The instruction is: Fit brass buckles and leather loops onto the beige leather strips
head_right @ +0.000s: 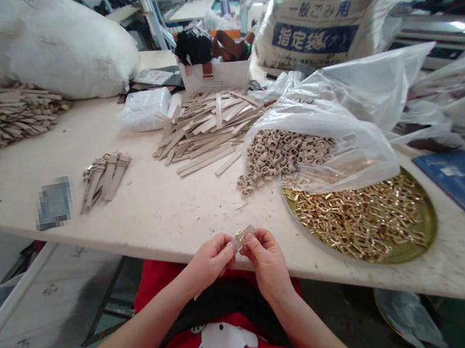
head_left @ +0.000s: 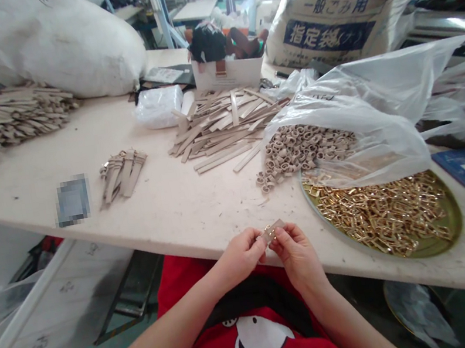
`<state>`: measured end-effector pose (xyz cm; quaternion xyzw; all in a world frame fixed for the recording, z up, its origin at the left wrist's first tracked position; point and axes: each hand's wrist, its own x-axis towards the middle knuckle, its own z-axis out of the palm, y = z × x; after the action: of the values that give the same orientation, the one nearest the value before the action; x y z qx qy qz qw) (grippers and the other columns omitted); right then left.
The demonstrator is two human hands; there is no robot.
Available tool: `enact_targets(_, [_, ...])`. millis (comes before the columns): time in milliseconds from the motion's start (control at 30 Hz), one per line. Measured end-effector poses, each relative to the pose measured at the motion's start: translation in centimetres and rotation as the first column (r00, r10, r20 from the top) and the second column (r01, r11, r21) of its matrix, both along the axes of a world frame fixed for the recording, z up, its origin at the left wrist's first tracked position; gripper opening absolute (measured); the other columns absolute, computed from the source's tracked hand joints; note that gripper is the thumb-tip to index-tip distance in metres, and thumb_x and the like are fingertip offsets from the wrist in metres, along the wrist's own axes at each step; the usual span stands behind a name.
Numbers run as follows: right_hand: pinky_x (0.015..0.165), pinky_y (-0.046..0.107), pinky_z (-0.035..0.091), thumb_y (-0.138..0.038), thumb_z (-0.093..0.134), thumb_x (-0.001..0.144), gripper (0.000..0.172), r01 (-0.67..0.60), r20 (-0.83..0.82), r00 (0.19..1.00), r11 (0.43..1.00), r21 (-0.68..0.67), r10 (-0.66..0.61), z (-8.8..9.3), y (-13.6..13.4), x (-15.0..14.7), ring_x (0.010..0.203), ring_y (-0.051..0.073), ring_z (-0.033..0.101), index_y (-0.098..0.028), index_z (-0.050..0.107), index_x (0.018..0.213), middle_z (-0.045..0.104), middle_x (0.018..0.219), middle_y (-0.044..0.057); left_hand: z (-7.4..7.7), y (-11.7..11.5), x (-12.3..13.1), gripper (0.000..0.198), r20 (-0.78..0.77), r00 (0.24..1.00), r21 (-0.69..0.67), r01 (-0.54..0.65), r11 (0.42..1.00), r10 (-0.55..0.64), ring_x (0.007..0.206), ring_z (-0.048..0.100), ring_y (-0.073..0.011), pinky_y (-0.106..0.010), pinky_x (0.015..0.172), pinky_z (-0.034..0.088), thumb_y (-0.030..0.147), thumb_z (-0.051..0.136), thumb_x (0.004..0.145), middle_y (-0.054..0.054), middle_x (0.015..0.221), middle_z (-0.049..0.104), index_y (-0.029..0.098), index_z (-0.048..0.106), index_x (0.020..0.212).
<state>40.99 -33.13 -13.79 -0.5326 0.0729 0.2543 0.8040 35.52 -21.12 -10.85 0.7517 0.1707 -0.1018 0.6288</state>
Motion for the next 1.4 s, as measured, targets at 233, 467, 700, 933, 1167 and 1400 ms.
enact_targets(233, [0.061,0.027,0.046,-0.034,0.062,0.072,0.021,-0.220,0.098,0.970,0.975,-0.013,0.221,0.0,0.0,-0.5,0.062,0.011,0.054,-0.021,0.051,0.084,0.059,0.074,-0.002,-0.5,-0.4,0.2,0.025,0.068,0.993,-0.132,-0.091,0.987,0.101,0.050,0.043,-0.0073,-0.020,0.051,0.034,0.040,0.044,0.081,0.004,0.058,0.049,0.015,0.046,0.085])
enact_targets(467, [0.060,0.025,0.043,-0.037,0.054,0.079,0.017,-0.191,0.172,0.961,0.971,-0.143,0.215,-0.9,-0.5,-0.6,0.060,0.010,0.051,-0.020,0.051,0.079,0.055,0.071,-0.003,-0.1,-0.3,-0.1,0.027,-0.051,0.998,-0.159,-0.050,0.986,0.043,0.038,0.034,-0.0046,-0.018,0.040,0.026,0.043,0.043,0.080,0.006,0.052,0.047,0.016,0.044,0.078])
enact_targets(700, [0.060,0.026,0.041,-0.037,0.046,0.083,0.019,-0.065,0.423,0.861,0.886,-0.459,0.282,-0.2,-0.9,-0.4,0.061,0.012,0.052,-0.019,0.048,0.077,0.054,0.066,-0.002,-0.3,-0.7,0.1,0.029,-0.048,0.998,-0.168,-0.044,0.985,0.036,0.038,0.035,-0.0040,-0.018,0.039,0.026,0.044,0.044,0.079,0.006,0.051,0.047,0.015,0.045,0.078])
enact_targets(933, [0.056,0.026,0.039,-0.038,0.044,0.083,0.021,-0.074,0.402,0.868,0.877,-0.475,0.291,-0.3,-0.7,-0.1,0.054,0.011,0.047,-0.020,0.046,0.073,0.049,0.058,-0.005,-0.5,-0.5,0.1,0.032,-0.009,1.000,-0.129,-0.023,0.991,0.022,0.039,0.036,-0.0046,-0.018,0.041,0.027,0.047,0.044,0.079,0.005,0.052,0.049,0.015,0.046,0.078])
enact_targets(1167, [0.058,0.023,0.040,-0.035,0.057,0.075,0.017,-0.227,0.284,0.908,0.931,-0.287,0.308,0.1,-0.8,0.2,0.057,0.009,0.047,-0.019,0.053,0.077,0.053,0.065,-0.004,-0.9,-0.6,0.0,0.025,0.019,0.997,-0.146,-0.066,0.987,0.069,0.039,0.038,-0.0046,-0.017,0.040,0.028,0.040,0.044,0.081,0.005,0.056,0.050,0.016,0.044,0.082])
enact_targets(1400, [0.058,0.023,0.038,-0.036,0.056,0.077,0.018,-0.130,0.215,0.961,0.970,-0.203,0.174,0.0,-0.8,0.2,0.055,0.009,0.045,-0.019,0.050,0.072,0.050,0.059,-0.006,-0.6,-0.6,-0.3,0.024,-0.026,0.999,-0.154,-0.049,0.987,0.046,0.037,0.036,-0.0046,-0.017,0.037,0.025,0.040,0.044,0.081,0.006,0.052,0.049,0.016,0.043,0.079])
